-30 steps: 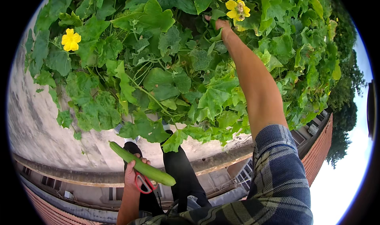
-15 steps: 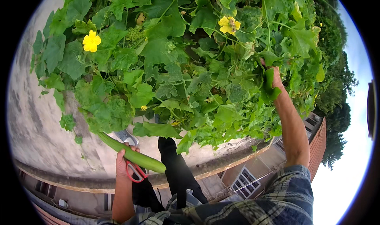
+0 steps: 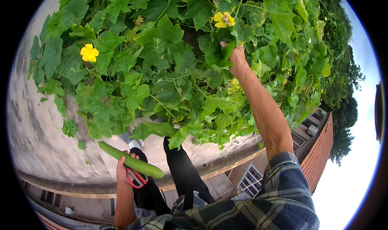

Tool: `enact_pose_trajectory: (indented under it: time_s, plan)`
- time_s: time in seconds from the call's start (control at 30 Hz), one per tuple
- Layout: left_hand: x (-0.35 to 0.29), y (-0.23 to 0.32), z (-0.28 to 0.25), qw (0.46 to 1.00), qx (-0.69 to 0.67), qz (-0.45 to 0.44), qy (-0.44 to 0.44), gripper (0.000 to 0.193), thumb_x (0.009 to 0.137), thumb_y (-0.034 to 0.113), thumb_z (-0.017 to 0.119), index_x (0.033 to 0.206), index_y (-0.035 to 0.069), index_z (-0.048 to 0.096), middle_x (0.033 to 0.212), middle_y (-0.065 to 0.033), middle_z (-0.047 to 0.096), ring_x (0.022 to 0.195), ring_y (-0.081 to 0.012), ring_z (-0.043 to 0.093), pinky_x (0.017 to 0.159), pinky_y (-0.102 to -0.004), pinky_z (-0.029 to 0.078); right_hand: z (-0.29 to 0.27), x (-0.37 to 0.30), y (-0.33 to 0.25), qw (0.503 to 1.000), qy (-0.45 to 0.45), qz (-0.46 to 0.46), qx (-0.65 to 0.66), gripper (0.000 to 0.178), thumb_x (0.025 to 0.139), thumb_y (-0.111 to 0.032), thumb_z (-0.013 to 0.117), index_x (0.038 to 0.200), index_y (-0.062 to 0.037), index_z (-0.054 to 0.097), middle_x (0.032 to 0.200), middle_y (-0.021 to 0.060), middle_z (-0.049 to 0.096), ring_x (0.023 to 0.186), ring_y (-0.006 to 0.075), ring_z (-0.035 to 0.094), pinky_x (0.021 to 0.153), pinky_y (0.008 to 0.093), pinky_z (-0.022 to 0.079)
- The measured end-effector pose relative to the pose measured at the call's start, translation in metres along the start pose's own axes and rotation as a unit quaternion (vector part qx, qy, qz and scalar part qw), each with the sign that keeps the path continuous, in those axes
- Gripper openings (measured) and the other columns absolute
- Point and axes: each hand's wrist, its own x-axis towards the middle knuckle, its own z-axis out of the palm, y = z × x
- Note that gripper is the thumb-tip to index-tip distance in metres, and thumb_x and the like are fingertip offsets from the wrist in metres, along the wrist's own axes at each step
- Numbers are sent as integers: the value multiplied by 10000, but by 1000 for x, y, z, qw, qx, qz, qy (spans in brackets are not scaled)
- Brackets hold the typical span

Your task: The person uses red-handled scissors to trim vines and cut cucumbers from a rooftop garden. They move between different plant sections, snip stems, and collect harvested cucumbers in their hand.

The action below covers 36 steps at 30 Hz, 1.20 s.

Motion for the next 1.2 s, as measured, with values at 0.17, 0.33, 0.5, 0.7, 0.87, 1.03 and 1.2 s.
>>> enact_pose_trajectory:
  time_s: [0.17, 0.33, 0.5, 0.7, 0.87, 1.03, 1.2]
  plan:
    - [7, -3, 2, 1000, 23, -15, 14, 281, 934, 228, 687, 1154, 93, 576, 1018, -129, 638, 1031, -310, 609, 959, -432, 519, -51, 29, 72, 960, 233, -31, 153, 444, 915, -147, 733, 1310, -29, 569, 1103, 132, 635, 973, 336, 657, 770, 419, 537]
    - [20, -15, -10, 999, 32, -21, 10, 298, 936, 247, 692, 1160, 87, 578, 1008, -125, 644, 1036, -308, 614, 948, -431, 524, -77, 35, 135, 882, 416, 190, 115, 406, 919, -198, 713, 1272, -24, 616, 1132, 141, 676, 956, 324, 667, 804, 436, 571]
    - [29, -27, -13, 996, 66, -29, 48, 300, 941, 254, 693, 1161, 84, 579, 1009, -122, 647, 1045, -309, 617, 948, -427, 525, -42, 91, 178, 923, 190, 89, 322, 441, 927, -283, 706, 1292, -56, 611, 1205, 129, 666, 1042, 316, 655, 865, 455, 560]
    - [44, -34, -10, 993, 93, -51, 52, 300, 944, 258, 687, 1162, 82, 579, 1015, -128, 648, 1041, -312, 622, 952, -430, 526, -16, 153, 174, 886, -72, -20, 457, 488, 936, -386, 697, 1316, -94, 606, 1293, 114, 654, 1145, 305, 640, 939, 477, 546]
    - [22, -40, 3, 993, 97, -41, 59, 297, 940, 253, 685, 1160, 85, 579, 1004, -129, 649, 1034, -313, 624, 949, -431, 528, -24, 71, 130, 859, 23, 28, 512, 482, 998, -429, 568, 1394, -155, 549, 1434, 94, 560, 1166, 320, 588, 968, 515, 505]
    - [4, -37, 47, 993, 106, -54, 25, 302, 932, 239, 688, 1169, 88, 579, 1000, -133, 657, 1032, -316, 627, 950, -436, 526, -132, -44, 129, 816, -45, 29, 576, 388, 1006, -358, 559, 1277, -84, 604, 1189, 161, 654, 995, 342, 612, 859, 515, 520]
    - [-3, -27, 76, 992, 123, -34, 5, 317, 921, 233, 697, 1173, 85, 573, 1005, -138, 661, 1032, -320, 631, 958, -445, 522, -137, -99, 73, 916, 124, 44, 378, 352, 1001, -405, 567, 1173, -108, 645, 1069, 96, 708, 901, 295, 651, 745, 458, 545]
